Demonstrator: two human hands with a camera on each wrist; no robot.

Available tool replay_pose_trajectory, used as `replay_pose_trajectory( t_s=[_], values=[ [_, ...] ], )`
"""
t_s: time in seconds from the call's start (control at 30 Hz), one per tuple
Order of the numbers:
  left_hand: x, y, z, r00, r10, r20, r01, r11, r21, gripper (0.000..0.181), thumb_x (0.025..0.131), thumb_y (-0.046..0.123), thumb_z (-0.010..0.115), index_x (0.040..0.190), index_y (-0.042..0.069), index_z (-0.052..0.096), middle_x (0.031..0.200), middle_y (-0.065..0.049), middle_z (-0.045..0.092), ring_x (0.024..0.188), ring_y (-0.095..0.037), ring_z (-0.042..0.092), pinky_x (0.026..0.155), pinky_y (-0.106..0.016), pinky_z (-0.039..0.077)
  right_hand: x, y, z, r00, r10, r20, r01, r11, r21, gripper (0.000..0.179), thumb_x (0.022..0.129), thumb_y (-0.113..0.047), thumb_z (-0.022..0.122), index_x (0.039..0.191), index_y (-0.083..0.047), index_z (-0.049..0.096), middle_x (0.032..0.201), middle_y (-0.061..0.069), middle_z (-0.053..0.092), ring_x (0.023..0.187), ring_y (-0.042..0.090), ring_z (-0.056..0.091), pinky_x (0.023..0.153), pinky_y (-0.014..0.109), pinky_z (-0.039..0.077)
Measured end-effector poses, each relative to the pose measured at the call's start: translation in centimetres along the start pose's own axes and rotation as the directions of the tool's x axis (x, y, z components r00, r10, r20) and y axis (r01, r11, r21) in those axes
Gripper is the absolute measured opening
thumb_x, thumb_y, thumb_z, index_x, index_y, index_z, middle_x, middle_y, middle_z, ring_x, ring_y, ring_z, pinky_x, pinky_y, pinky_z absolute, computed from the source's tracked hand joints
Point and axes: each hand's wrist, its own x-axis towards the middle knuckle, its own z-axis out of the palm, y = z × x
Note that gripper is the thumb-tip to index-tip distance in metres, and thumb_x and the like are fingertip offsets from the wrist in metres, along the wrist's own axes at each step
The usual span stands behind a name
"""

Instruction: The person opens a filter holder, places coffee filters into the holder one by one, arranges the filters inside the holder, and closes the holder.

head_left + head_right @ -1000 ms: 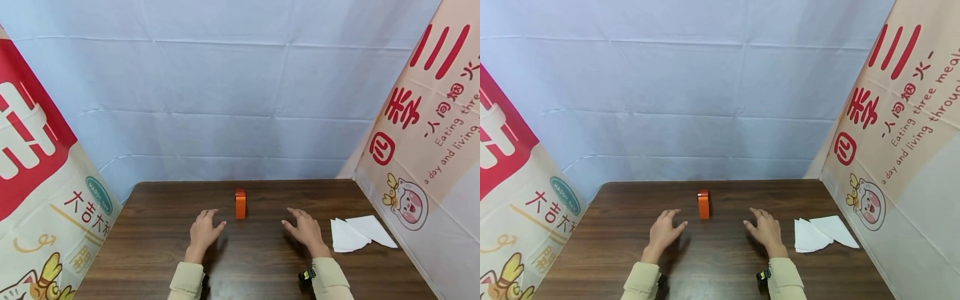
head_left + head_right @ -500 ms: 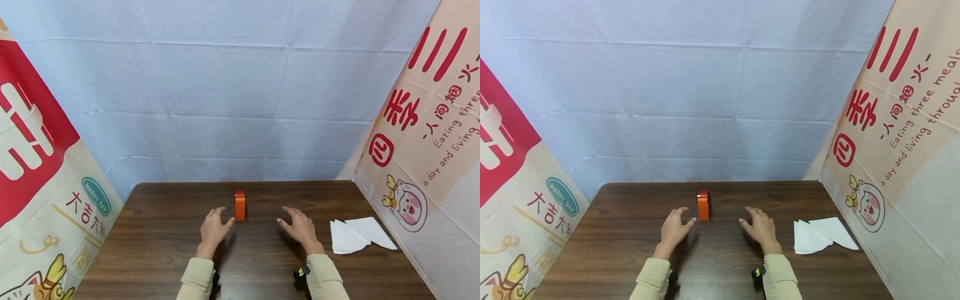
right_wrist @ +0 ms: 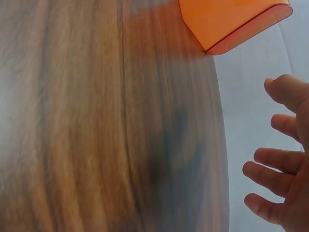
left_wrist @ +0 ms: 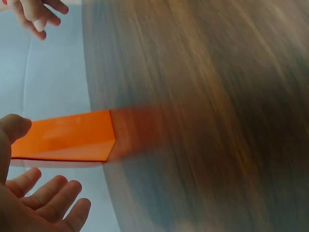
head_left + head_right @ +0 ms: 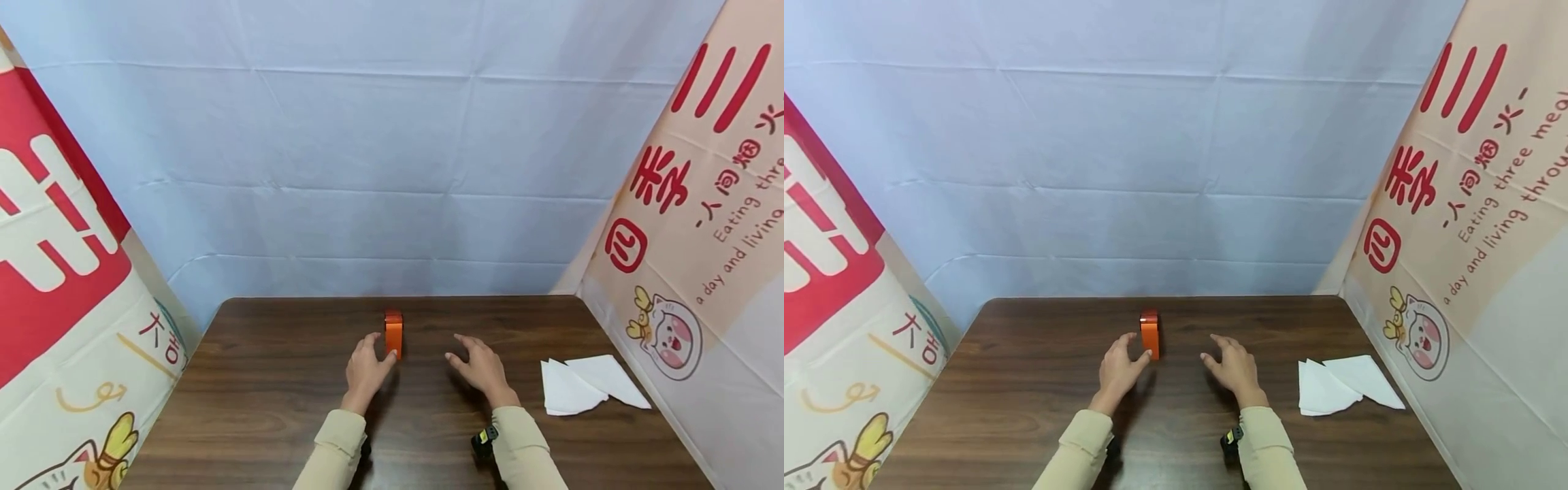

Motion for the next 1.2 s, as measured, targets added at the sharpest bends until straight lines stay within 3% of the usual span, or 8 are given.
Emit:
replay_pose_trajectory(
  t_s=[0.33, 0.5, 0.77, 1.2],
  values=[
    [0.9, 0.2, 1.0, 0.997, -0.074, 0.001, 0.074, 0.995, -0.069, 0.053, 0.078, 0.037, 0.074, 0.119, 0.008, 0.058, 0.108, -0.013, 0.061, 0.091, -0.029, 0.059, 0.075, -0.046, 0.048, 1.4, -1.2, 0.9, 1.0, 0.004, 0.027, -0.005, 0.999, 0.036, 0.052, 0.088, -0.035, 0.064, 0.132, -0.01, 0.052, 0.129, 0.018, 0.051, 0.111, 0.038, 0.05, 0.084, 0.054, 0.043],
    [1.4, 0.4, 1.6, 0.995, -0.1, 0.0, 0.1, 0.994, -0.051, 0.052, 0.077, 0.038, 0.075, 0.117, 0.01, 0.058, 0.105, -0.009, 0.061, 0.09, -0.027, 0.059, 0.074, -0.044, 0.048, 1.9, -1.4, 1.4, 0.999, 0.014, 0.041, -0.016, 0.999, 0.037, 0.052, 0.088, -0.035, 0.064, 0.132, -0.009, 0.052, 0.129, 0.017, 0.051, 0.113, 0.036, 0.05, 0.085, 0.053, 0.042],
    [2.1, 0.4, 2.5, 0.997, -0.074, 0.0, 0.074, 0.997, 0.038, 0.055, 0.077, 0.041, 0.072, 0.117, 0.008, 0.058, 0.101, -0.01, 0.06, 0.082, -0.028, 0.06, 0.069, -0.044, 0.05, 2.6, -1.5, 2.0, 0.998, 0.021, 0.062, -0.024, 0.998, 0.05, 0.051, 0.087, -0.035, 0.064, 0.13, -0.008, 0.054, 0.128, 0.017, 0.052, 0.112, 0.036, 0.05, 0.086, 0.052, 0.042],
    [2.3, 1.0, 3.5, 0.99, -0.132, -0.05, 0.134, 0.99, 0.04, 0.049, 0.076, 0.041, 0.074, 0.1, 0.001, 0.059, 0.08, -0.013, 0.062, 0.064, -0.03, 0.06, 0.055, -0.044, 0.049, 3.1, -1.8, 2.6, 0.995, 0.033, 0.092, -0.037, 0.998, 0.049, 0.052, 0.087, -0.033, 0.065, 0.129, -0.006, 0.054, 0.125, 0.018, 0.054, 0.111, 0.036, 0.051, 0.086, 0.052, 0.042]
  ],
)
